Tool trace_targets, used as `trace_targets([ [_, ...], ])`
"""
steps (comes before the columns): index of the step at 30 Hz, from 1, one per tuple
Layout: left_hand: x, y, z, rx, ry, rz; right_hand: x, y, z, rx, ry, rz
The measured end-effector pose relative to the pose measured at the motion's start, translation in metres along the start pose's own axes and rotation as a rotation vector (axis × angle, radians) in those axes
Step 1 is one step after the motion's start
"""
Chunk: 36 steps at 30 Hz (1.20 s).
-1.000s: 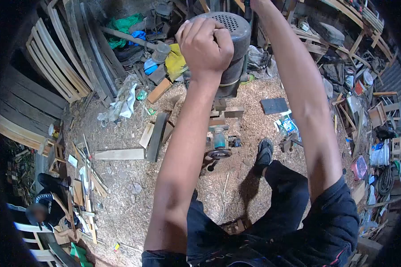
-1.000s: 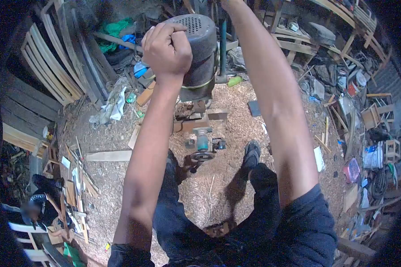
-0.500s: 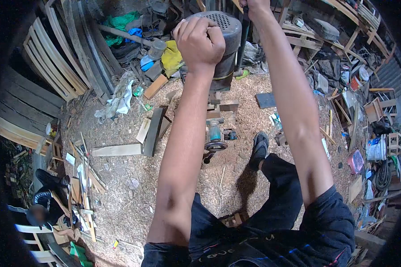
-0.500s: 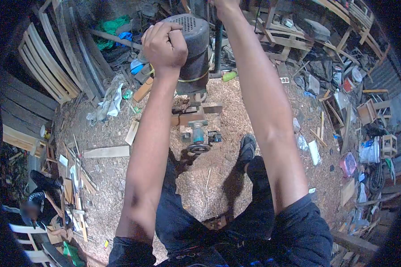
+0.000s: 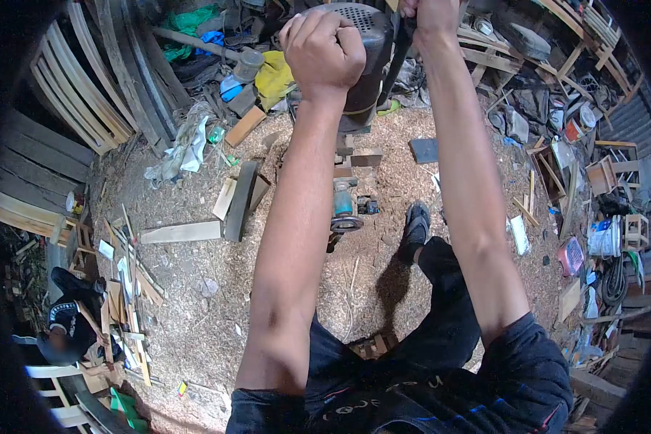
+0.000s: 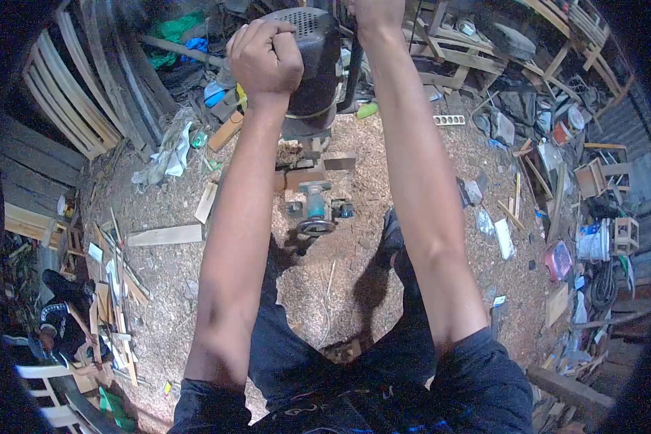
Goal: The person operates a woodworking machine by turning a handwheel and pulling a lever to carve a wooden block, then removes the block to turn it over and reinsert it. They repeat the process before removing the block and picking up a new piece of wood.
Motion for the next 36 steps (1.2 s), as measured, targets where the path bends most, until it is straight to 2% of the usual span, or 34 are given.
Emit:
trace_targets([
  [5, 0.002, 0.0, 0.001, 0.001, 0.022, 0.025, 0.019, 0.014, 0.004, -0.073, 0.021, -0.01],
  [6, 0.003, -0.001, 0.001, -0.001, 0.019, 0.03, 0.026, 0.016, 0.007, -0.108, 0.06, 0.051],
  [9, 0.008, 0.001, 0.003, -0.011, 0.011, 0.041, 0.059, 0.034, 0.004, -0.103, 0.003, 0.127],
  [18, 0.019, 0.004, 0.003, -0.009, 0.012, 0.053, 0.155, 0.087, 0.02, -0.126, 0.213, 0.17],
  [22, 0.013, 0.001, 0.006, -0.019, 0.018, 0.039, 0.137, 0.078, 0.015, -0.073, 0.191, 0.137],
  [25, 0.011, -0.001, 0.006, -0.006, 0.023, 0.045, 0.099, 0.058, 0.017, -0.008, 0.129, 0.047],
  [28, 0.007, -0.003, 0.005, -0.001, 0.032, 0.049, 0.053, 0.028, 0.02, 0.016, 0.209, 0.001],
  [30, 0.001, -0.004, 0.006, 0.002, 0.023, 0.039, 0.017, 0.017, 0.003, 0.106, 0.164, -0.068],
  [33, -0.004, -0.005, 0.002, 0.004, 0.012, 0.048, -0.024, -0.008, -0.008, 0.155, 0.155, -0.027],
  [35, -0.009, -0.007, 0.0, -0.014, 0.025, 0.079, -0.071, -0.017, -0.025, 0.18, 0.628, -0.362],
  [36, -0.01, -0.007, 0.001, 0.002, 0.009, 0.068, -0.081, -0.02, -0.033, 0.201, 0.632, -0.367],
])
Point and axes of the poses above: each hand's wrist, its own x-axis away from the middle knuckle, its own y-axis out of the back of the hand, z = x × y, the point moved 9 cm from there along -x, towards the middle knuckle, and after that the axes turned 13 degrees about -z, right-handed, at the moved point
